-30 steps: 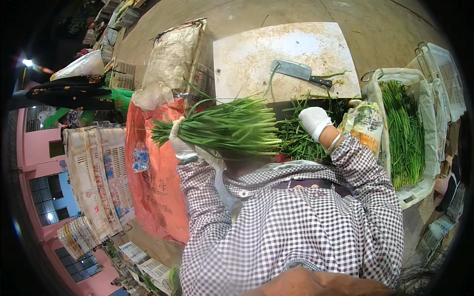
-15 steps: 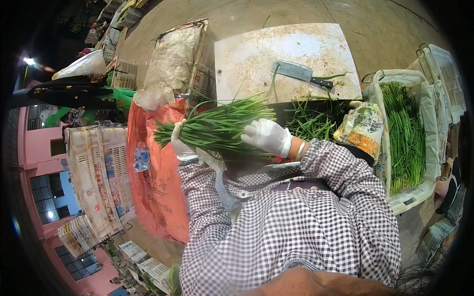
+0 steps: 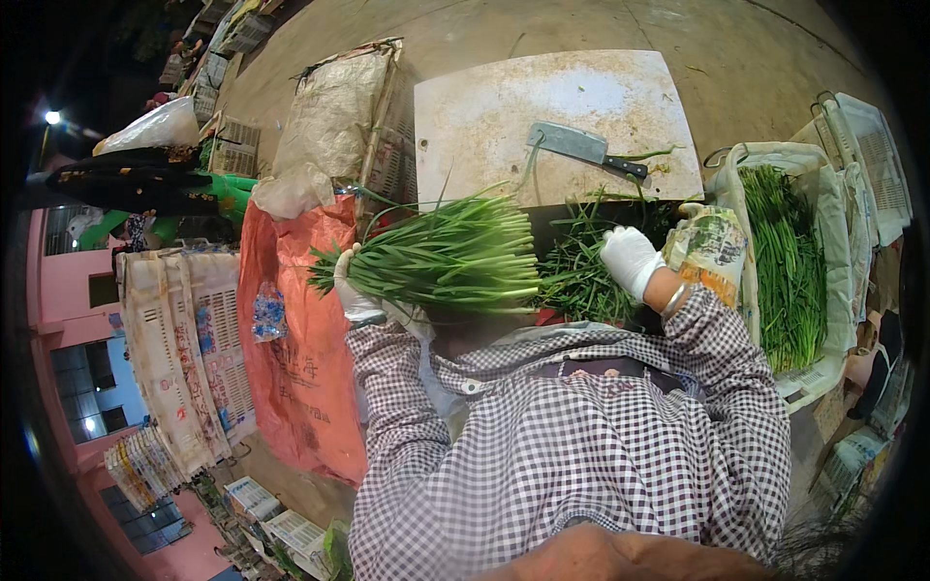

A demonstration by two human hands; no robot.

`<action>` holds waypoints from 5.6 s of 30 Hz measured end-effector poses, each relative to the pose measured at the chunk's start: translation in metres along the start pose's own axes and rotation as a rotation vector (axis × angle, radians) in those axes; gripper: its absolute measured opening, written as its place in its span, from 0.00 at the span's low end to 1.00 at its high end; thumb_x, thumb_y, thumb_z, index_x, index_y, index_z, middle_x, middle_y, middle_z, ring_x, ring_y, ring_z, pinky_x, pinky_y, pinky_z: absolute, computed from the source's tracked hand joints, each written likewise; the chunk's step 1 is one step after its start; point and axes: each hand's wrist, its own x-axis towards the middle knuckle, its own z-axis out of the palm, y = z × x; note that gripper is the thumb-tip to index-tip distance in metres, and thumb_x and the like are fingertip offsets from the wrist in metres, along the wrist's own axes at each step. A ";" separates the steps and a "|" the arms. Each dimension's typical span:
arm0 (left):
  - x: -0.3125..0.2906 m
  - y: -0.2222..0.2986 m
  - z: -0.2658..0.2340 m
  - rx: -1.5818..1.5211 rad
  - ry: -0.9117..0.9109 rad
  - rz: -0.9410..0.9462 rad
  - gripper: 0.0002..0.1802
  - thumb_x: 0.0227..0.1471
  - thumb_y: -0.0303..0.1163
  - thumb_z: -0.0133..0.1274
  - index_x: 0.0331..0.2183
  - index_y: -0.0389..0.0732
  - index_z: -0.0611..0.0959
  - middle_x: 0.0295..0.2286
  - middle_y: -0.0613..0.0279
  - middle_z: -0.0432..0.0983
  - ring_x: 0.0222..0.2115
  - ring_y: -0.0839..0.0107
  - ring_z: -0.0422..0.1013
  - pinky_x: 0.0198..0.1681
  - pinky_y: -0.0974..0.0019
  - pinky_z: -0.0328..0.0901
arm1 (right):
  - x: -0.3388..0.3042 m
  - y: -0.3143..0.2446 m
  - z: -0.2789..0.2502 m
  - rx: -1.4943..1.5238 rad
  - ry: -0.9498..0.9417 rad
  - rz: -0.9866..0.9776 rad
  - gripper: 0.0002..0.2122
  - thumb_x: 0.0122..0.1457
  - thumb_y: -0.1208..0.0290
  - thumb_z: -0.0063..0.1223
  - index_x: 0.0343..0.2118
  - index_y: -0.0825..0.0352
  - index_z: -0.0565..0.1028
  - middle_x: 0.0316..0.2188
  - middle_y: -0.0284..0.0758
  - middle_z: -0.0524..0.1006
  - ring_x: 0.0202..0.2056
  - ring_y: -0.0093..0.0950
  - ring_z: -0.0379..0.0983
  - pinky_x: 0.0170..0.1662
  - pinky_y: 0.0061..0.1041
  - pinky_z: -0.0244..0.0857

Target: The person cleans and bundles bunches of green stalks by hand, uses a large knife to trim the ends, and places the finished bundles into a plastic crate.

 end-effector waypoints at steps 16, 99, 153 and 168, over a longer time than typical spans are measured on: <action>-0.029 -0.022 -0.018 -0.059 -0.184 0.154 0.14 0.58 0.35 0.46 0.43 0.43 0.81 0.43 0.60 0.78 0.44 0.64 0.74 0.49 0.48 0.71 | 0.016 -0.104 -0.022 0.931 0.014 -0.443 0.23 0.55 0.64 0.56 0.54 0.54 0.68 0.42 0.40 0.73 0.39 0.41 0.75 0.40 0.35 0.71; 0.017 -0.022 -0.072 -0.082 -0.185 -0.062 0.16 0.55 0.34 0.45 0.41 0.37 0.81 0.39 0.50 0.79 0.41 0.53 0.76 0.48 0.45 0.70 | 0.070 -0.059 -0.011 0.770 0.557 0.024 0.13 0.47 0.60 0.63 0.33 0.61 0.77 0.30 0.38 0.76 0.37 0.38 0.74 0.40 0.36 0.67; -0.006 -0.026 -0.037 0.204 0.032 0.204 0.14 0.54 0.32 0.43 0.34 0.35 0.81 0.35 0.49 0.80 0.35 0.55 0.77 0.42 0.51 0.73 | 0.020 -0.060 0.000 1.803 0.175 0.186 0.10 0.60 0.75 0.52 0.44 0.69 0.73 0.28 0.31 0.76 0.30 0.16 0.71 0.31 0.19 0.66; 0.006 -0.014 -0.057 0.137 0.214 0.170 0.19 0.50 0.31 0.39 0.35 0.31 0.81 0.36 0.42 0.79 0.37 0.46 0.75 0.46 0.43 0.70 | 0.048 -0.103 -0.047 0.198 0.687 -0.535 0.05 0.48 0.67 0.52 0.25 0.61 0.72 0.27 0.30 0.66 0.32 0.28 0.66 0.32 0.27 0.62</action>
